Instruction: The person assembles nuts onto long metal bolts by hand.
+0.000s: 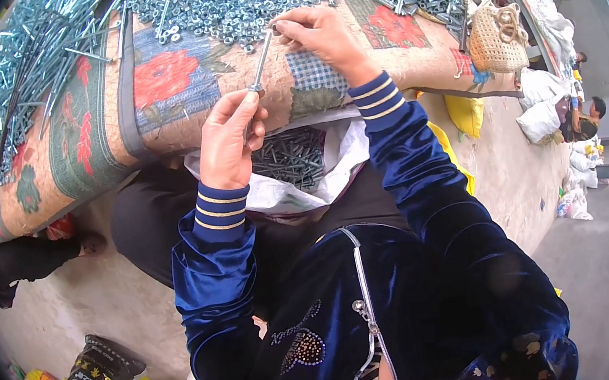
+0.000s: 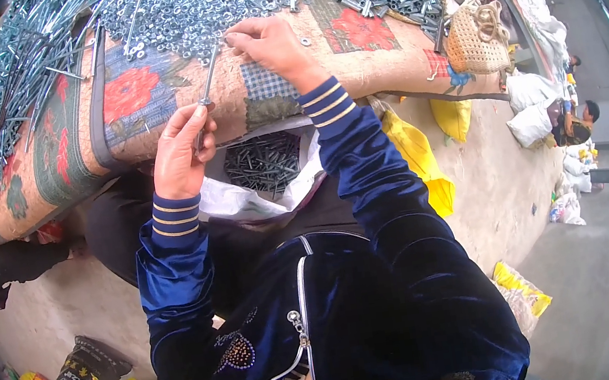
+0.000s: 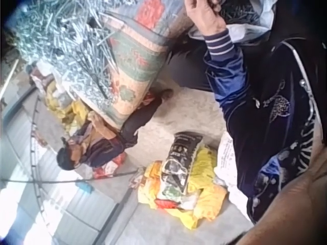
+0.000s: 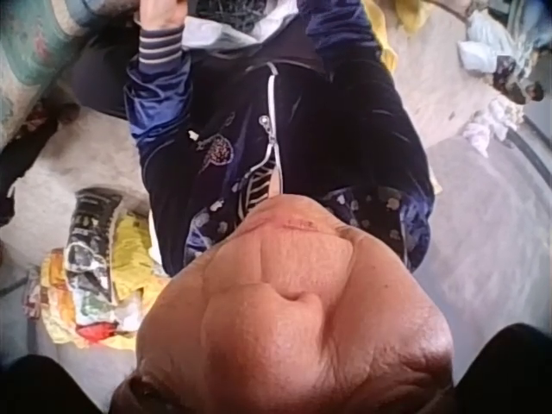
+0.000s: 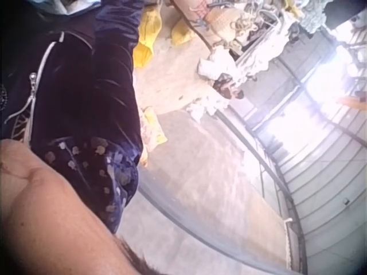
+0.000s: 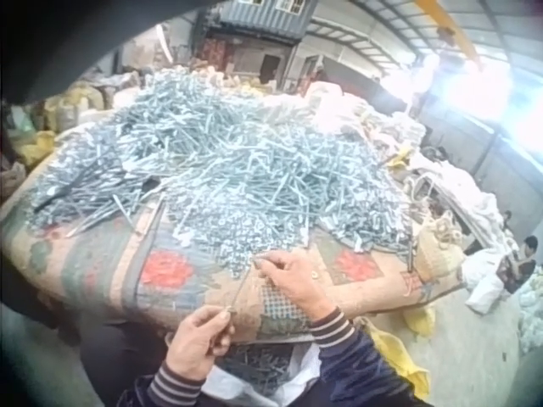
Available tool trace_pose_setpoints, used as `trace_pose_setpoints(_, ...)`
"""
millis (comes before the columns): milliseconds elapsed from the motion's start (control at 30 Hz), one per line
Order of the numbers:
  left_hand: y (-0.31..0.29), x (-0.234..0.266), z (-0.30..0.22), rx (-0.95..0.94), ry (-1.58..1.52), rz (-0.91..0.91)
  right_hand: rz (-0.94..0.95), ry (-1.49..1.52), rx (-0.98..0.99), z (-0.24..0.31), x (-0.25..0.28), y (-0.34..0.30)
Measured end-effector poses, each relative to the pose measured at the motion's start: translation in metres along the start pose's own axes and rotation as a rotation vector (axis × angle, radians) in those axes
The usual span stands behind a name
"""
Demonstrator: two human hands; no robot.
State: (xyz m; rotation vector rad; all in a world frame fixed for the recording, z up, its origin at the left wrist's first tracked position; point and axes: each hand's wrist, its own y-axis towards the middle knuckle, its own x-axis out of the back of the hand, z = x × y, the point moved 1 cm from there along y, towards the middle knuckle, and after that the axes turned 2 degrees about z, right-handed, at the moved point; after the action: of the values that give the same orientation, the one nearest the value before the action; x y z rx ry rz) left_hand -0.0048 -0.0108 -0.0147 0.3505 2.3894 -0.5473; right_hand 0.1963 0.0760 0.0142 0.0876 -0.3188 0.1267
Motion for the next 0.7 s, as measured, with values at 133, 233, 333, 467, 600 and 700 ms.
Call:
trace_pose_setpoints(133,-0.001,0.0,0.001,0.041,0.027,0.038,0.183,0.34,0.062,0.016,0.007,-0.018)
trace_pose_setpoints(233,-0.001,-0.003,0.001,0.05,0.035,0.093,0.189,0.377,0.029,0.022,0.017,-0.023)
trace_pose_setpoints(333,-0.001,-0.003,0.003,-0.008,0.129,0.078,0.21,0.353,0.004,0.022,0.015,-0.028)
trace_pose_setpoints(467,-0.002,-0.014,0.001,-0.167,0.02,0.029,0.353,0.373,-0.278,0.033,-0.028,-0.055)
trace_pose_setpoints(600,-0.002,-0.013,-0.002,-0.021,0.117,0.012,0.262,0.292,-0.148,0.026,-0.011,-0.05)
trace_pose_setpoints(700,-0.004,-0.012,-0.003,0.297,0.379,0.142,0.217,0.311,-0.101,0.025,-0.007,-0.047)
